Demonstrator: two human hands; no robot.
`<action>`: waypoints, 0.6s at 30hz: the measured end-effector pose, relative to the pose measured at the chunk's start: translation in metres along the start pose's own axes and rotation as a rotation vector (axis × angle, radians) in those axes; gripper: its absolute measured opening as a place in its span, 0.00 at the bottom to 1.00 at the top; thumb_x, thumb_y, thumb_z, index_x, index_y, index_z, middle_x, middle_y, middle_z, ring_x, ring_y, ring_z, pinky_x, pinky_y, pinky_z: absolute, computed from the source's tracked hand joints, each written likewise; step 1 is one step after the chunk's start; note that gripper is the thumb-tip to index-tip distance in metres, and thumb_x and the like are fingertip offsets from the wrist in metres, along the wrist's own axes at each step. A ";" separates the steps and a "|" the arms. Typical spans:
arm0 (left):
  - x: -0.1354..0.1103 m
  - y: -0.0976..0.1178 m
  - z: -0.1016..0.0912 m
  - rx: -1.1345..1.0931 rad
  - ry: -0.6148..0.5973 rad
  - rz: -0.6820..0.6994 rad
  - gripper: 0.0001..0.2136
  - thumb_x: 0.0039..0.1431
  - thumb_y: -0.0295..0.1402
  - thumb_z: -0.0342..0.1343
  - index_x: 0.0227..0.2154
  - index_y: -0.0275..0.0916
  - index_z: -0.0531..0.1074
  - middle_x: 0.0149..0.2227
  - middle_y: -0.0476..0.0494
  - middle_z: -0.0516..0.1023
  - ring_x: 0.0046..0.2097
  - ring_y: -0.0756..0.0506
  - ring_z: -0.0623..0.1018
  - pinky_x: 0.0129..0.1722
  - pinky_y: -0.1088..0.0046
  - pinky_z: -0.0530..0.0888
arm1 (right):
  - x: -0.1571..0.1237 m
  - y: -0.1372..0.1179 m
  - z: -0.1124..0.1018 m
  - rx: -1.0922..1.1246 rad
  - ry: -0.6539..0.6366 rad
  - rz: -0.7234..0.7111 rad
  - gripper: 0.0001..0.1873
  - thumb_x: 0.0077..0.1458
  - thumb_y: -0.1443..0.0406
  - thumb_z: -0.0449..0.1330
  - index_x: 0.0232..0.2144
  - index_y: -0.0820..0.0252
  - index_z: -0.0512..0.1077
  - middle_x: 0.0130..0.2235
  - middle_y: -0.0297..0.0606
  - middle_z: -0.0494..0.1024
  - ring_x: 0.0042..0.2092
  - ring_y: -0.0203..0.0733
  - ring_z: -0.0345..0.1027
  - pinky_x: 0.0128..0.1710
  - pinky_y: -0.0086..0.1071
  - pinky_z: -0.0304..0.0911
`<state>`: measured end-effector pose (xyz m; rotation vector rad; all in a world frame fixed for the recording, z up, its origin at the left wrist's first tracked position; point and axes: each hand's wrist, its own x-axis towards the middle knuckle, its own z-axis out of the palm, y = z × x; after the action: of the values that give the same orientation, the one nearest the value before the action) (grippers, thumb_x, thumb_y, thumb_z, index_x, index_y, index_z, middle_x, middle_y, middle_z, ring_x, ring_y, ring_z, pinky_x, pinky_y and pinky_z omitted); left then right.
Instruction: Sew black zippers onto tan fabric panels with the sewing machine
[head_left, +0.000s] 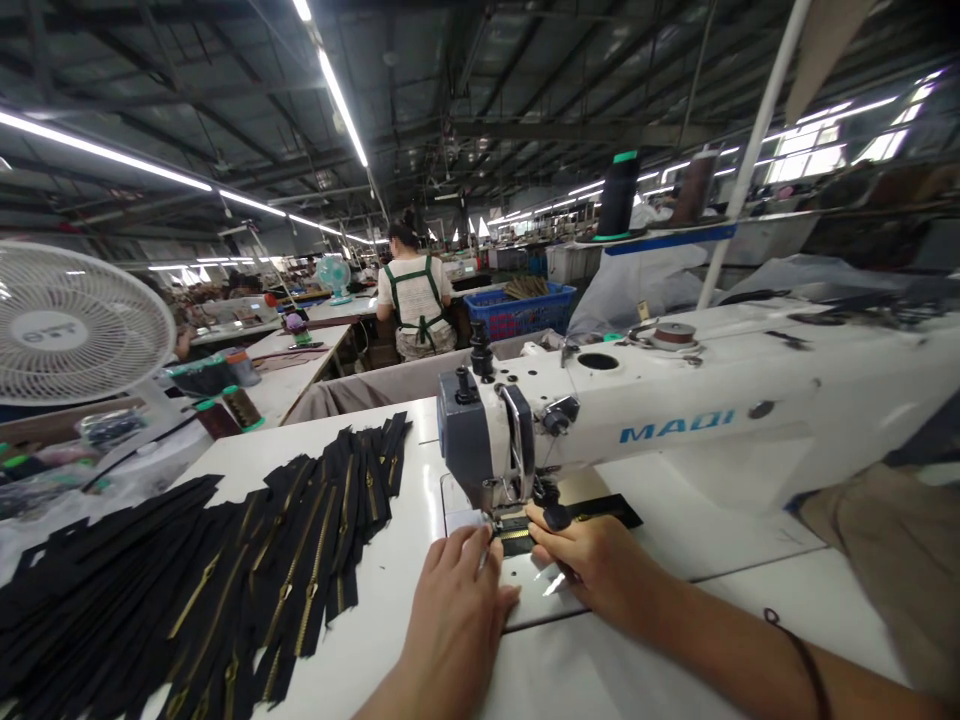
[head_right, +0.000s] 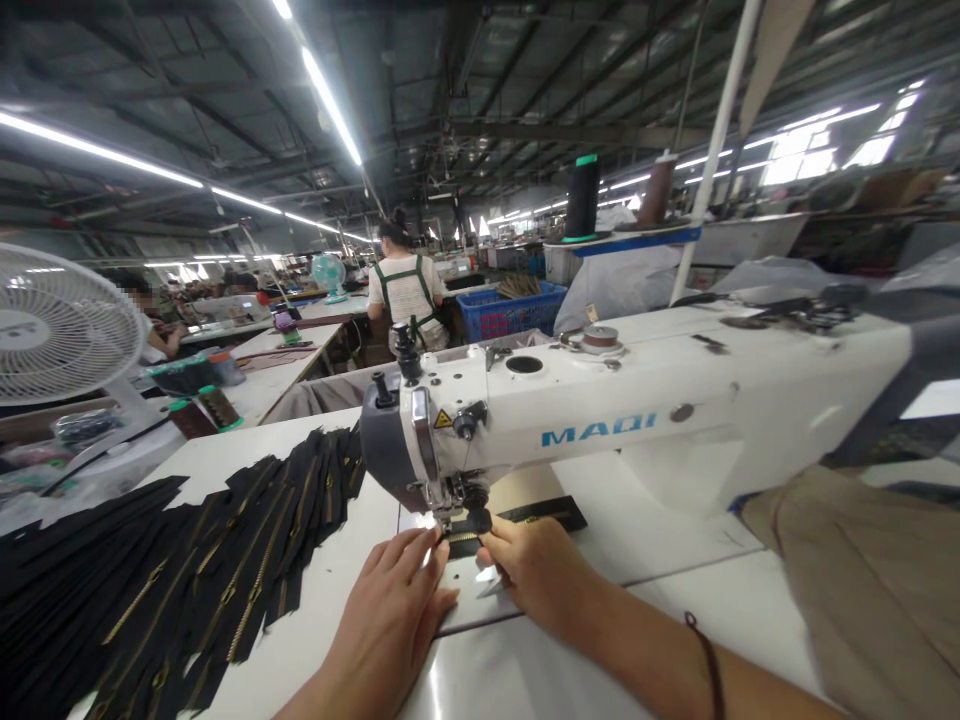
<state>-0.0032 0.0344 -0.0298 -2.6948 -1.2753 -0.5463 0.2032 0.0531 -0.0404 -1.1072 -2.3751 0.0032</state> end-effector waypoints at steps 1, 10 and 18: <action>0.000 0.000 0.000 -0.020 0.001 0.005 0.14 0.58 0.29 0.55 0.47 0.36 0.68 0.51 0.37 0.73 0.52 0.38 0.71 0.49 0.57 0.71 | 0.001 0.000 -0.001 -0.009 -0.001 0.001 0.14 0.60 0.70 0.48 0.37 0.62 0.74 0.36 0.44 0.77 0.38 0.42 0.74 0.39 0.30 0.67; 0.003 -0.002 -0.001 0.035 0.004 0.028 0.16 0.55 0.29 0.57 0.48 0.39 0.70 0.49 0.40 0.75 0.49 0.38 0.74 0.51 0.55 0.70 | -0.001 -0.016 -0.012 -0.168 -0.050 -0.043 0.11 0.56 0.71 0.51 0.35 0.62 0.72 0.40 0.42 0.77 0.32 0.40 0.72 0.31 0.29 0.65; 0.001 0.009 0.002 0.138 0.039 -0.022 0.15 0.56 0.27 0.58 0.47 0.37 0.69 0.48 0.39 0.75 0.49 0.40 0.74 0.50 0.57 0.69 | 0.062 0.006 -0.185 -0.454 0.318 -0.095 0.13 0.59 0.65 0.52 0.42 0.59 0.74 0.32 0.39 0.76 0.32 0.40 0.68 0.28 0.30 0.61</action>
<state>0.0049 0.0293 -0.0313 -2.5485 -1.2845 -0.4916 0.2580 0.0637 0.1465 -1.0893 -2.1847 -0.7217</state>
